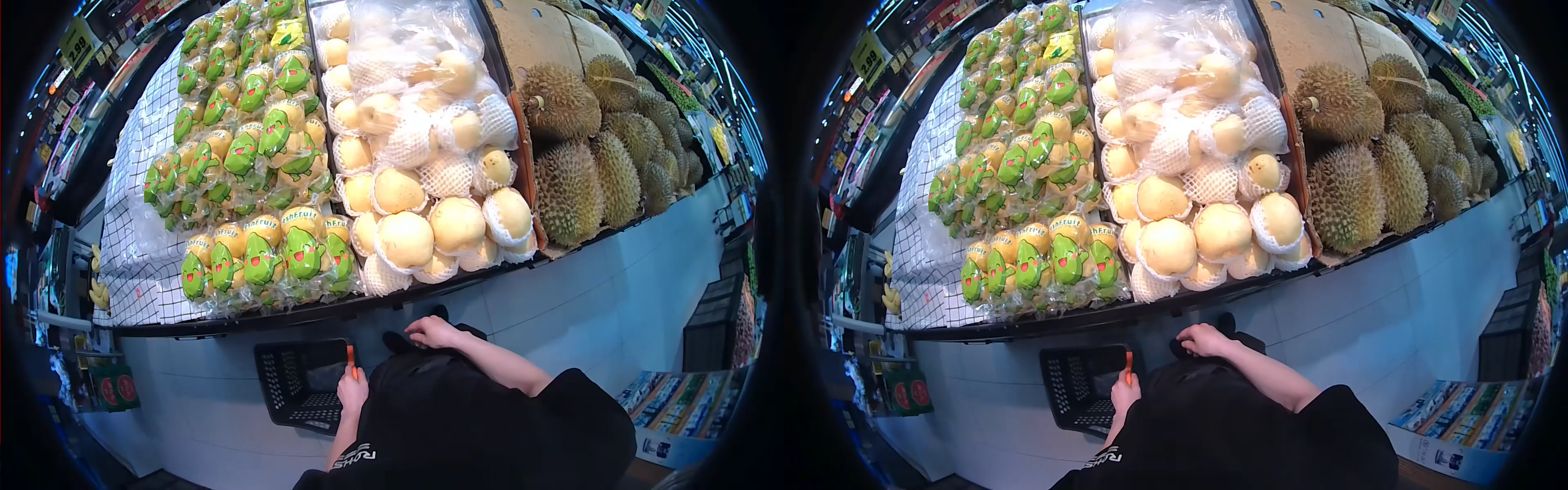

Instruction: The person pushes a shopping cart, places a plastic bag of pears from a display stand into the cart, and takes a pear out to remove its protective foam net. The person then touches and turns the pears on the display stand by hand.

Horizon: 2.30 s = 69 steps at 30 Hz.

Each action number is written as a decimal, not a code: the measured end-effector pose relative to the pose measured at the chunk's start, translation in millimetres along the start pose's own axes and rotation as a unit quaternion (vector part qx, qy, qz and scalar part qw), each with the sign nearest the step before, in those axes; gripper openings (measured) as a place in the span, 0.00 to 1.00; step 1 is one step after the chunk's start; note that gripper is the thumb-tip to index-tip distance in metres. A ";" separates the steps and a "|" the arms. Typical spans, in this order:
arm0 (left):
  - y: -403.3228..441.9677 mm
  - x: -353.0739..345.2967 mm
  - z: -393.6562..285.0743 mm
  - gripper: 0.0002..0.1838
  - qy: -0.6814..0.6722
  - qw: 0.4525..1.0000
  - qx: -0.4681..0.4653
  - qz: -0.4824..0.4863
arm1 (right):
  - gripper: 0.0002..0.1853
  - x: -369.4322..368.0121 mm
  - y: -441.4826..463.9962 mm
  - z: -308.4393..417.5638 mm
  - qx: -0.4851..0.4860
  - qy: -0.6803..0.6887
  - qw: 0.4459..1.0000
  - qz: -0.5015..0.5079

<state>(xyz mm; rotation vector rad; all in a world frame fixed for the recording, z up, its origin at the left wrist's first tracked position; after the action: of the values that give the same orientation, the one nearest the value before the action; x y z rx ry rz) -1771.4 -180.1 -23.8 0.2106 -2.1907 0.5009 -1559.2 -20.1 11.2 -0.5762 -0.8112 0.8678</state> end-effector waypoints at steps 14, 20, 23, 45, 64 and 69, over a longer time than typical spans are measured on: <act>42.5 93.5 -133.2 0.19 -0.062 0.990 -0.124 0.034 | 0.17 122.5 -108.2 124.7 0.241 0.053 0.969 0.025; 98.5 203.4 -346.5 0.13 -0.314 0.844 -0.399 -0.173 | 0.17 335.4 -145.3 140.2 0.279 0.275 0.852 -0.346; 137.5 233.8 -424.1 0.17 -0.192 0.835 -0.451 -0.249 | 0.29 416.1 -156.3 147.1 0.282 0.130 0.735 -0.603; 297.9 197.2 -519.7 0.38 0.103 0.873 -0.440 -0.181 | 0.51 496.5 -93.0 187.7 0.233 -0.044 0.782 -0.576; 309.5 207.0 -546.8 0.38 0.085 0.847 -0.500 -0.158 | 0.39 501.4 -103.0 206.2 0.303 -0.031 0.706 -0.639; 316.0 235.0 -538.9 0.34 0.073 0.817 -0.531 -0.212 | 0.42 503.0 -99.6 204.4 0.285 -0.036 0.728 -0.623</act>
<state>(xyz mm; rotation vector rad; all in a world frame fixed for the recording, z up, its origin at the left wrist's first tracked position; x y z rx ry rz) -1631.6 340.2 370.3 0.0308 -1.8706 -0.9350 -1484.9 373.1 391.5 0.5803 -0.7375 -0.1694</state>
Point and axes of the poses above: each hand's wrist, its own y-axis towards the middle knuckle, its own x-axis out of the back of the hand, z = x × y, the point moved 10 cm from there along y, towards the middle knuckle, and after that the axes turned 14 degrees about -x, right-handed, at the moved point
